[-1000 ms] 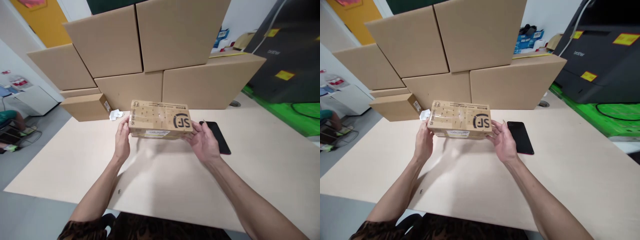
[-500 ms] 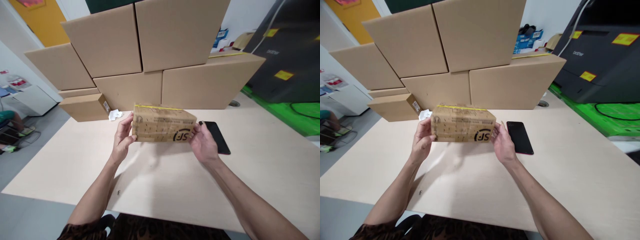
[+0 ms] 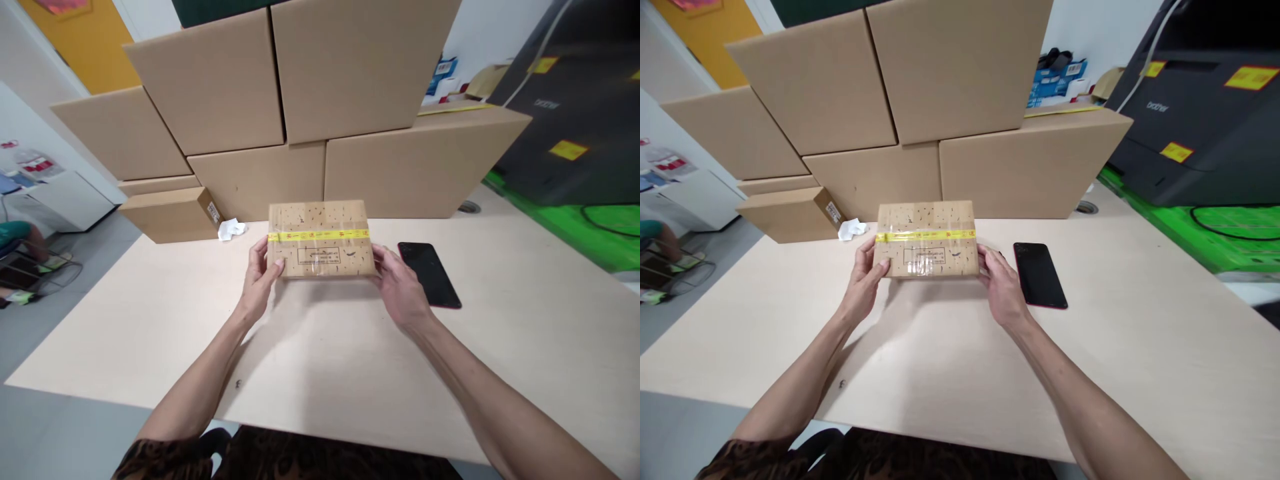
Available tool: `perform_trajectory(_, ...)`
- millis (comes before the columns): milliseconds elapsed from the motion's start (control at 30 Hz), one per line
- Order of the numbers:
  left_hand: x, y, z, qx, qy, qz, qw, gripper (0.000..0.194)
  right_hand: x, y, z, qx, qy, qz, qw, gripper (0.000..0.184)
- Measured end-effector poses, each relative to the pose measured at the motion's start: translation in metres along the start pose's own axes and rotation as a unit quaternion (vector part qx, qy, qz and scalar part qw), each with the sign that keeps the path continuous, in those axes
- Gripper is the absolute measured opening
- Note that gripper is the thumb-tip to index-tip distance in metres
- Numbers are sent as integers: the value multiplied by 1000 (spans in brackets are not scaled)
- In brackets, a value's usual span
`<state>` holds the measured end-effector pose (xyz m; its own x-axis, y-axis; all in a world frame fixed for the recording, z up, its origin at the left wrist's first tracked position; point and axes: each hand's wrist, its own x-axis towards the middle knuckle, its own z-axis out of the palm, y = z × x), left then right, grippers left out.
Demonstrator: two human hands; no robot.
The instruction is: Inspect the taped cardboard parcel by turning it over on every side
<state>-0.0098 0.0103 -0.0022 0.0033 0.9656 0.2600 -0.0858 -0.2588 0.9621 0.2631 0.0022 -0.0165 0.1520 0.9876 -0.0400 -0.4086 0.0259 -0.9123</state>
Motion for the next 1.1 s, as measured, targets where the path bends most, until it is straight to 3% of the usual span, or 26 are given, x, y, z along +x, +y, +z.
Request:
perform_trajectory(67,0,5,-2,-2,-17,73,997,64,2,-1,-1,34,-1,-13,999,48)
perform_trajectory(133,1,9,-2,-4,3,90,996,56,4,-2,-2,58,8,-15,998,50)
perform_trajectory(200,2,11,-1,-4,44,53,998,52,6,-2,-3,66,32,-14,997,53)
perform_trajectory(267,3,13,2,0,71,-7,997,62,7,-2,-4,54,46,-13,997,56)
perform_trajectory(400,3,18,8,2,77,-78,994,79,3,-1,-1,14,10,-33,999,48)
perform_trajectory(533,-1,20,9,-33,130,-80,988,64,-4,4,0,-7,-36,-77,996,37)
perform_trajectory(633,0,21,6,-95,147,-89,981,47,-10,3,-2,-41,-63,-171,982,35)
perform_trajectory(733,5,19,6,-189,132,-85,969,36,-16,-7,-4,-53,-94,-278,954,36)
perform_trajectory(833,8,16,11,-274,109,-114,949,34,-23,-21,-3,-25,-107,-318,942,43)
perform_trajectory(967,3,8,20,-327,54,-214,919,35,-28,-32,0,-35,-18,-357,933,45)
perform_trajectory(1033,0,3,23,-292,21,-267,918,29,-24,-32,-2,-44,34,-354,933,47)
perform_trajectory(1100,-3,0,22,-243,10,-303,921,20,-18,-30,-5,-39,46,-324,944,49)
